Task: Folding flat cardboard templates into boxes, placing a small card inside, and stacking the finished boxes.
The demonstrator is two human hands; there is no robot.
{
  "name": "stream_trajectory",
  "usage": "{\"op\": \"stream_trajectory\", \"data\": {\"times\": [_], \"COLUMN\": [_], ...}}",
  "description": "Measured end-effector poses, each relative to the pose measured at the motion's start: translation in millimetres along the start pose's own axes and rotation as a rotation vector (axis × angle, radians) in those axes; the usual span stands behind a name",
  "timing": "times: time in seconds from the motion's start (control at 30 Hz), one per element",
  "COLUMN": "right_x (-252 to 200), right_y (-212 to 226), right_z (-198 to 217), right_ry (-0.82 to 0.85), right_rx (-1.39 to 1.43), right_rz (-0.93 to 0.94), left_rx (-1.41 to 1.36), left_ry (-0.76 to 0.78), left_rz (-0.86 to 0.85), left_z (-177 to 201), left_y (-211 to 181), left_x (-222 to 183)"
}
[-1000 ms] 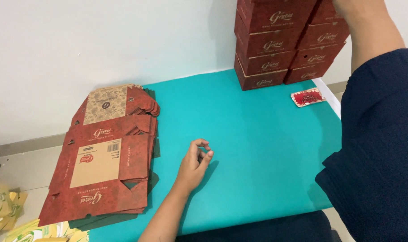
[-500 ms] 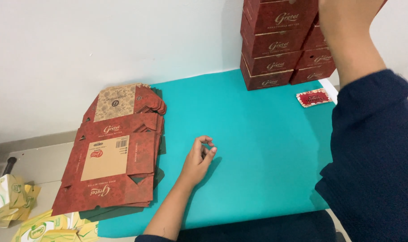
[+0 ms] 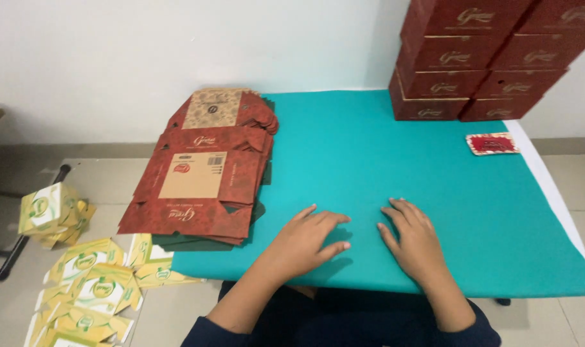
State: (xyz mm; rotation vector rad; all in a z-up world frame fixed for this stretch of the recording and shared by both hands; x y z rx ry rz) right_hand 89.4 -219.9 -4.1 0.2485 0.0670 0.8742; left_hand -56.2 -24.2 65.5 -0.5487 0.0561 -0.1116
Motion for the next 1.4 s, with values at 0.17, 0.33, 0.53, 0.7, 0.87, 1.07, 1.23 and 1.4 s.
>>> {"op": "stream_trajectory", "data": {"times": [0.17,0.33,0.53,0.7,0.87,1.07,1.23,1.4], "right_x": [-0.8,-0.7,-2.6,-2.8,-3.1,-4.7,-3.5,-4.6], "right_y": [-1.6,18.5,14.6,13.3,13.2,7.2,2.7,-8.0], "right_z": [-11.8,5.9,-0.7,2.1,3.6,-1.2,-3.7,-12.1], "right_ry": [-0.071,0.075,0.005,-0.008,0.008,-0.075,-0.048,-0.161], "right_rx": [-0.058,-0.060,-0.085,0.013,0.032,0.062,0.106,0.205], "right_rz": [0.030,-0.181,-0.144,-0.104,-0.102,-0.050,-0.040,0.041], "left_rx": [0.274,0.567,0.557,0.647,0.544,0.690,0.580,-0.478], "left_ry": [-0.072,-0.068,-0.100,-0.384,-0.724,-1.025,-1.274,-1.448], "left_rz": [0.043,0.538,0.549,0.490,0.438,0.456,0.225,0.428], "left_z": [28.4,53.3,59.0,61.7,99.5,143.6,155.8,59.6], "left_y": [49.1,131.7,126.9,120.0,104.4,122.1,65.5,87.2], "left_x": [-74.3,-145.2,-164.5,-165.0,-161.6,-161.8,-147.8,-85.4]}}
Point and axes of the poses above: each hand's wrist, its own x-axis towards the middle knuckle, its own z-axis out of the back of the hand, y = z × x, the point moved 1 cm from there along x, towards the middle knuckle, and after that the axes turned 11 degrees about y, right-handed, at the moved point
